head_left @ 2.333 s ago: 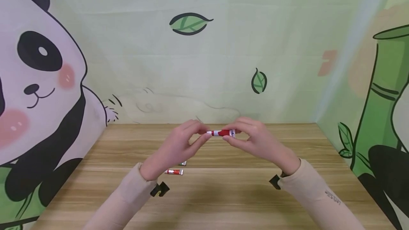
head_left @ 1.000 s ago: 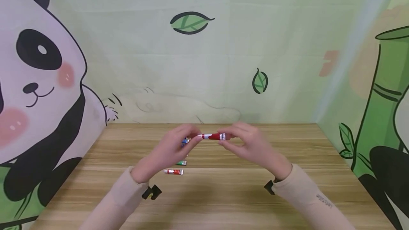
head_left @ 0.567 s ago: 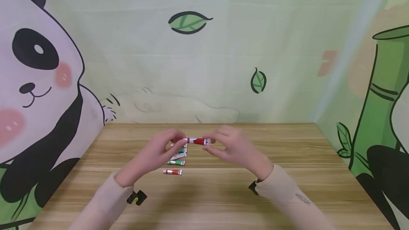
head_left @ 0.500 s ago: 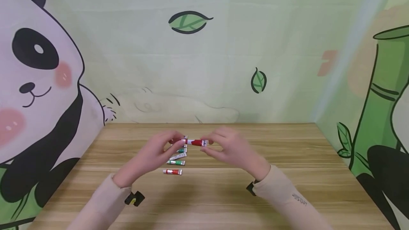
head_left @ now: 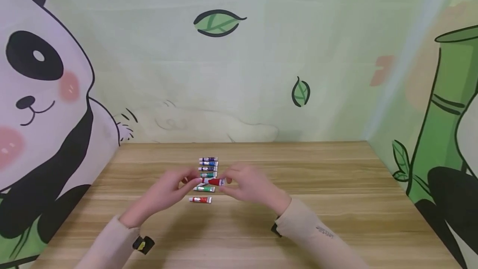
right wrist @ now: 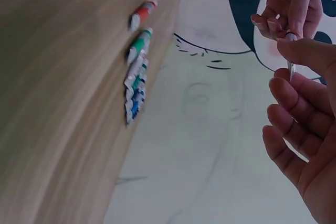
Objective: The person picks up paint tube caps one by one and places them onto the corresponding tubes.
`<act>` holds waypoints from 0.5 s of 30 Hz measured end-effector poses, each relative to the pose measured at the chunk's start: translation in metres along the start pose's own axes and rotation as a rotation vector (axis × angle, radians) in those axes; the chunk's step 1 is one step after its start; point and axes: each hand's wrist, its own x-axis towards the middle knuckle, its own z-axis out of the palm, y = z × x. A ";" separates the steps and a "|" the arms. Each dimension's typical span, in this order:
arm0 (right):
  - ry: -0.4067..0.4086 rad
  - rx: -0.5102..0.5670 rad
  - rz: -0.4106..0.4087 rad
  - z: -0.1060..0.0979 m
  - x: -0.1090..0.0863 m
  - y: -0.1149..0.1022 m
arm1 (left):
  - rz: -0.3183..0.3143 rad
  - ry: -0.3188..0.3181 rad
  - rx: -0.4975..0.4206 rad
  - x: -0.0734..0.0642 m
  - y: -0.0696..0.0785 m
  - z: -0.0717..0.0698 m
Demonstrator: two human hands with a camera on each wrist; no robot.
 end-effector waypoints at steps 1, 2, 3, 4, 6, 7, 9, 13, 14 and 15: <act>-0.017 -0.003 0.003 0.004 0.002 -0.001 | -0.014 -0.014 -0.003 -0.002 -0.003 0.000; -0.038 -0.002 0.008 0.008 0.003 -0.002 | -0.027 -0.030 -0.003 -0.004 -0.006 0.001; -0.062 0.000 0.014 0.012 0.004 -0.003 | -0.038 -0.047 -0.004 -0.005 -0.010 0.002; -0.088 -0.004 0.029 0.016 0.006 -0.005 | -0.047 -0.063 -0.002 -0.007 -0.013 0.002; -0.144 0.006 0.075 0.023 0.009 -0.007 | -0.057 -0.092 0.005 -0.011 -0.019 0.003; -0.168 0.008 0.096 0.026 0.010 -0.008 | -0.058 -0.106 0.004 -0.013 -0.023 0.004; -0.212 0.010 0.127 0.032 0.012 -0.010 | -0.055 -0.126 0.003 -0.016 -0.030 0.005; -0.271 0.028 0.151 0.044 0.015 -0.014 | -0.048 -0.158 -0.036 -0.022 -0.044 0.009; -0.285 0.034 0.155 0.047 0.015 -0.014 | -0.050 -0.168 -0.047 -0.023 -0.048 0.011; -0.297 0.042 0.160 0.049 0.015 -0.015 | -0.051 -0.178 -0.057 -0.024 -0.051 0.012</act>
